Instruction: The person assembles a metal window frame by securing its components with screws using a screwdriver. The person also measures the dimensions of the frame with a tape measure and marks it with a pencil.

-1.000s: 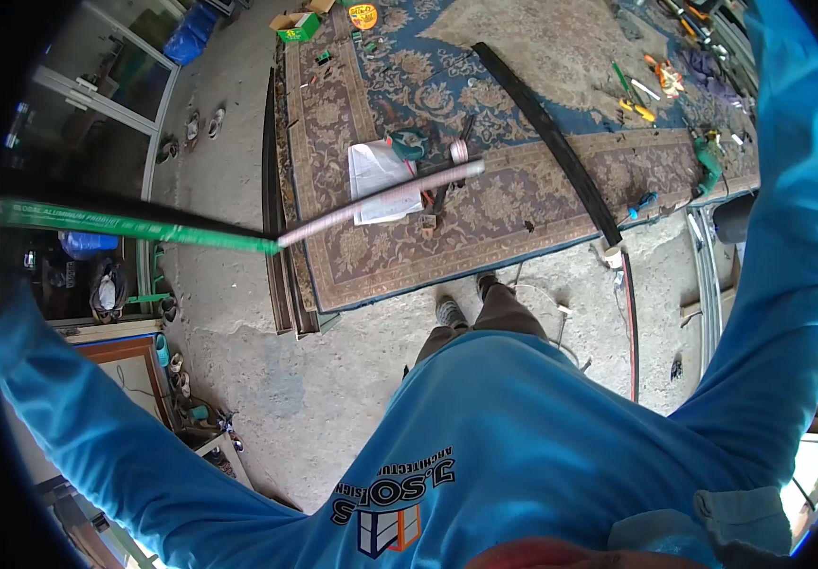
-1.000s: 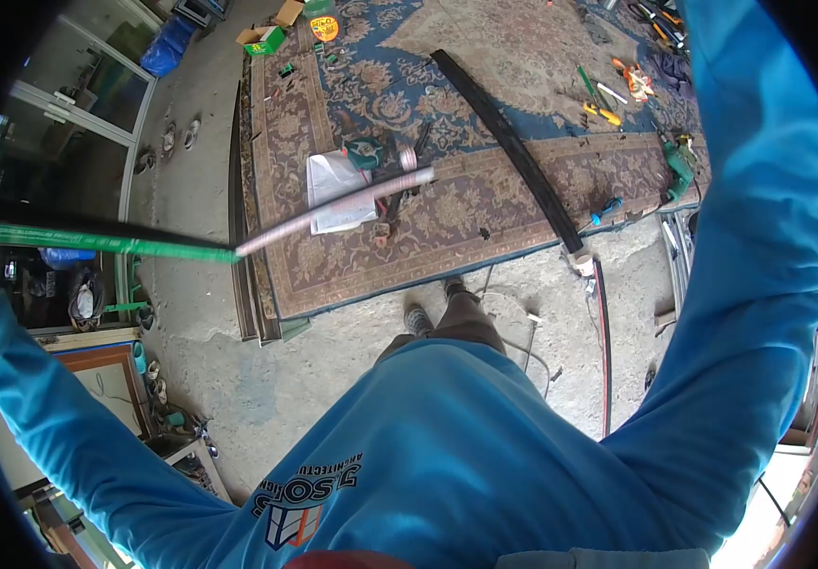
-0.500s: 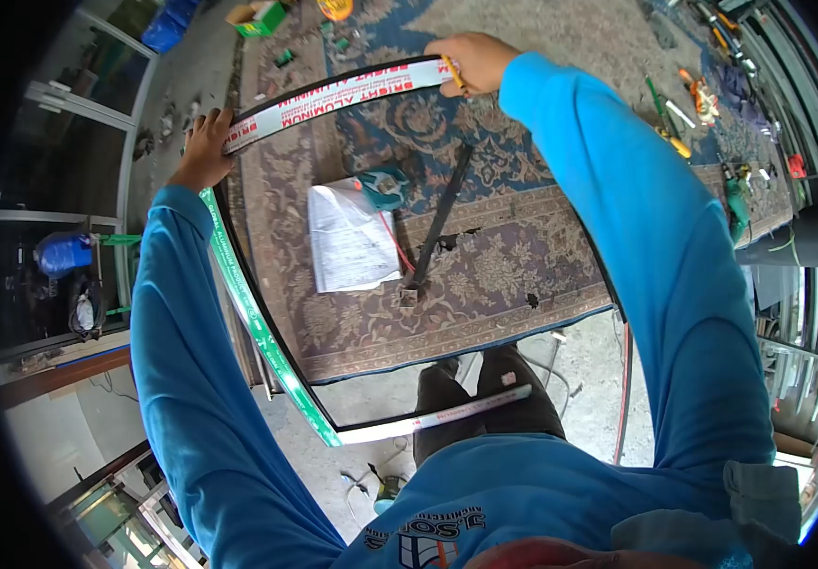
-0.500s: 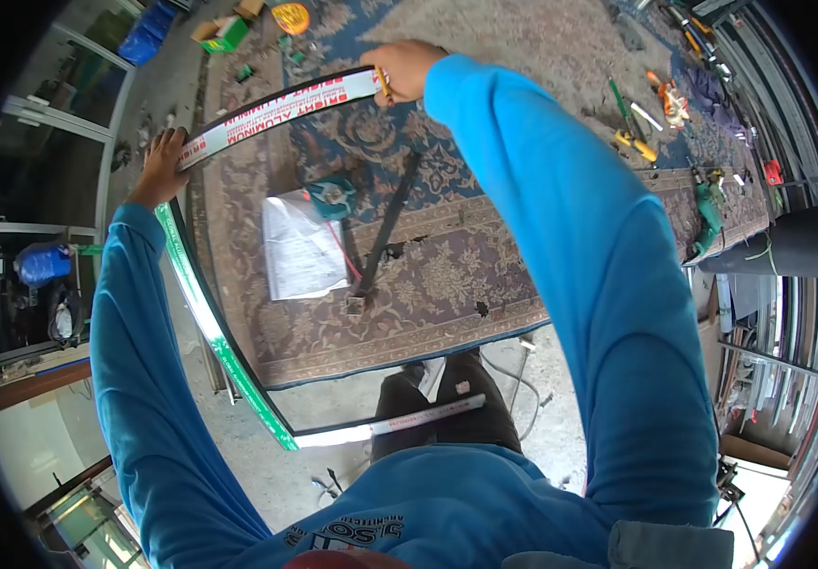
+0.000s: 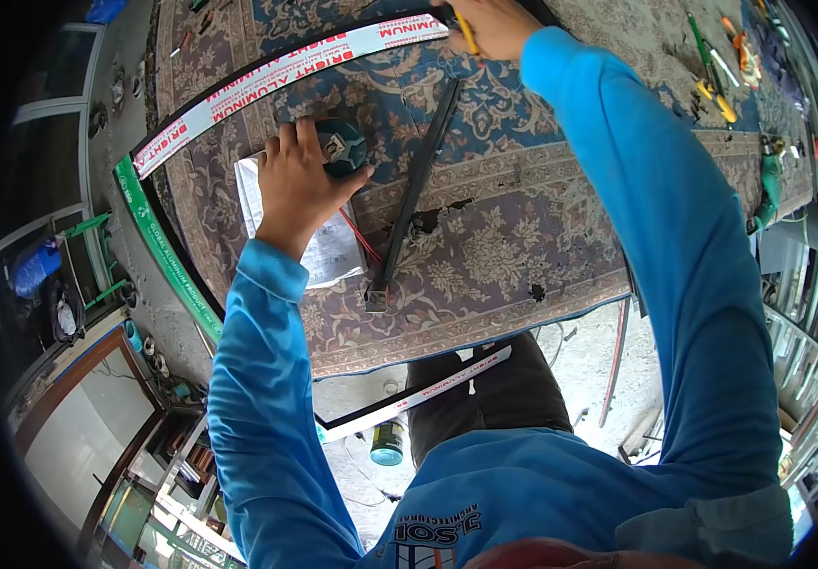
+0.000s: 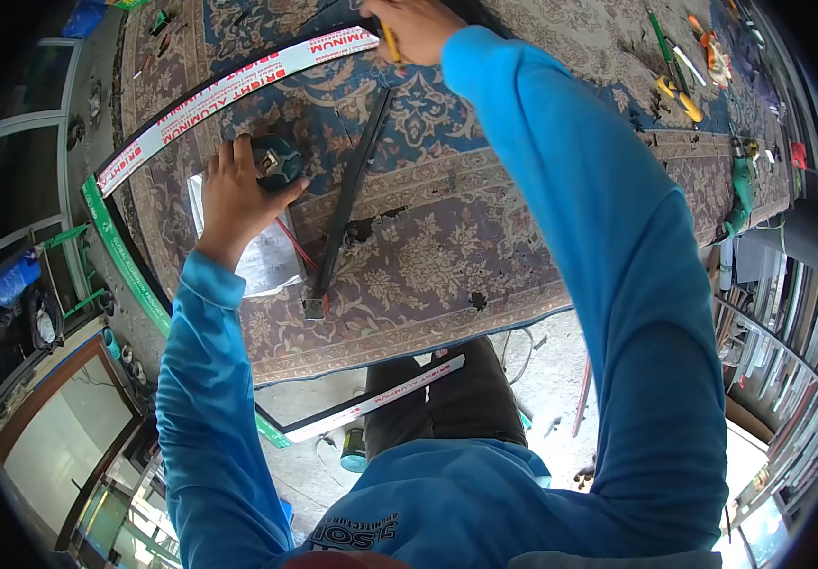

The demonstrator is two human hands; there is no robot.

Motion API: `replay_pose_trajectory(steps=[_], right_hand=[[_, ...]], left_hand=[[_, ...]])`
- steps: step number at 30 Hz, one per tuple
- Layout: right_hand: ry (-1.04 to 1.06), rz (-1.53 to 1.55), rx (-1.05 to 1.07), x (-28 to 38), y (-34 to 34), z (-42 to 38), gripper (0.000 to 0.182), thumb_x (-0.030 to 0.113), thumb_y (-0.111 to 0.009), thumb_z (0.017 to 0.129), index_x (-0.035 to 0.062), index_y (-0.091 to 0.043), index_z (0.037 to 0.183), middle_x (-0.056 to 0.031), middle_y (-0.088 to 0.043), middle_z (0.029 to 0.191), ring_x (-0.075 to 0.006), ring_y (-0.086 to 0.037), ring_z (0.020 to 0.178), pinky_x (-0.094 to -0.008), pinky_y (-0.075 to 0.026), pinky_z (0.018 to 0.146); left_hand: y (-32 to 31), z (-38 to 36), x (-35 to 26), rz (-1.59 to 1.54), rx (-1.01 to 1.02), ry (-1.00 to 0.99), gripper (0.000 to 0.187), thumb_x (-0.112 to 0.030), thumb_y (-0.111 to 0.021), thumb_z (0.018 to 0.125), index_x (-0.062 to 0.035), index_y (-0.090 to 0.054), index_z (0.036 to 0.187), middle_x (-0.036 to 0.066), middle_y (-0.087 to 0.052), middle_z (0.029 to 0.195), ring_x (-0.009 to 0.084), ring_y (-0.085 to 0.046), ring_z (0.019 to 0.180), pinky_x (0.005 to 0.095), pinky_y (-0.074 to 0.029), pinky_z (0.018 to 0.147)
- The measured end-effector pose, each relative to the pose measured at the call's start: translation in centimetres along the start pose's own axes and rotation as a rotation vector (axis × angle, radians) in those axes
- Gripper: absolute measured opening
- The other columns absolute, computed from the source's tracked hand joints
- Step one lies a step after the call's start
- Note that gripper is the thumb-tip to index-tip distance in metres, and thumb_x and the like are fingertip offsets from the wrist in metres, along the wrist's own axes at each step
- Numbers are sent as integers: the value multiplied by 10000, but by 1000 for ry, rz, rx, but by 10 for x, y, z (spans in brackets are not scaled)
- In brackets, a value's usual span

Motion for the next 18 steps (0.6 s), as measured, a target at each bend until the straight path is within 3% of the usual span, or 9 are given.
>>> replay_pose_trajectory(steps=[6, 8, 9, 10, 11, 12, 14, 15, 18], right_hand=[[-124, -233, -209, -11, 23, -26, 416, 122, -681, 761, 51, -549, 1149, -193, -600, 1039, -420, -539, 1019, -494, -406, 915], [21, 57, -371, 7, 7, -28, 399, 199, -733, 843, 87, -560, 1185, -137, -658, 901, -224, -694, 837, -381, -567, 686], [141, 437, -406, 29, 4, -30, 381, 258, -640, 936, 68, -557, 1255, -122, -680, 949, -192, -668, 764, -325, -574, 720], [-178, 840, -11, 54, -7, -33, 330, 278, -622, 942, 64, -599, 1193, -94, -663, 1004, -182, -662, 821, -316, -572, 743], [-473, 1192, 104, 78, -18, -43, 278, 283, -619, 935, 63, -636, 1104, -60, -646, 1000, -166, -657, 837, -308, -570, 737], [-528, 1339, 167, 93, -26, -49, 279, 288, -611, 932, 58, -648, 1084, -45, -639, 999, -148, -644, 834, -306, -563, 710], [-525, 1353, 131, 99, -28, -55, 285, 273, -599, 935, 56, -644, 1114, -52, -633, 1006, -139, -631, 836, -308, -555, 723], [-528, 1351, 127, 96, -29, -58, 285, 273, -599, 935, 56, -644, 1114, -52, -633, 1006, -139, -631, 836, -308, -555, 723], [-721, 1509, 287, 96, -48, -71, 267, 225, -566, 937, 43, -639, 1118, -59, -636, 1021, -137, -618, 871, -296, -544, 757]], left_hand=[[14, 10, 2, -372, 105, 15, 768, -291, -788, 605, -20, -488, 1258, 183, -531, 1130, 315, -583, 1061, 407, -534, 824], [22, 5, -13, -598, 83, -38, 750, -227, -763, 606, -36, -478, 1272, 162, -536, 1127, 283, -570, 1083, 380, -524, 850], [24, 2, -27, -1049, 147, 10, 765, -177, -741, 597, -53, -457, 1297, 140, -537, 1143, 266, -554, 1101, 360, -508, 876], [24, 1, -38, -1498, 216, 65, 787, -127, -718, 589, -70, -437, 1322, 117, -538, 1158, 249, -539, 1120, 341, -492, 901], [24, 2, -47, -1656, 324, 23, 807, -93, -647, 624, -70, -368, 1381, 98, -521, 1220, 231, -500, 1182, 339, -464, 945], [25, 5, -50, -1655, 329, 17, 807, -93, -647, 624, -70, -368, 1381, 98, -521, 1220, 231, -500, 1182, 339, -464, 945], [15, 7, -65, -2240, 500, 268, 613, -142, -622, 739, -51, -454, 1321, 92, -579, 1135, 222, -560, 1095, 346, -479, 907], [18, 11, -71, -2093, 473, 414, 355, -241, -594, 866, -59, -569, 1170, 54, -632, 984, 179, -618, 946, 322, -503, 836], [-5, 10, -80, -2000, 523, 638, 281, -337, -600, 917, -86, -623, 1042, 17, -654, 898, 134, -635, 832, 288, -514, 754]])
Point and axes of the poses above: each hand's wrist, its own z-axis towards the middle knuckle, its own y-axis out of the back of the hand, x = y × z, the point moved 7 cm from there along z, towards the middle knuckle
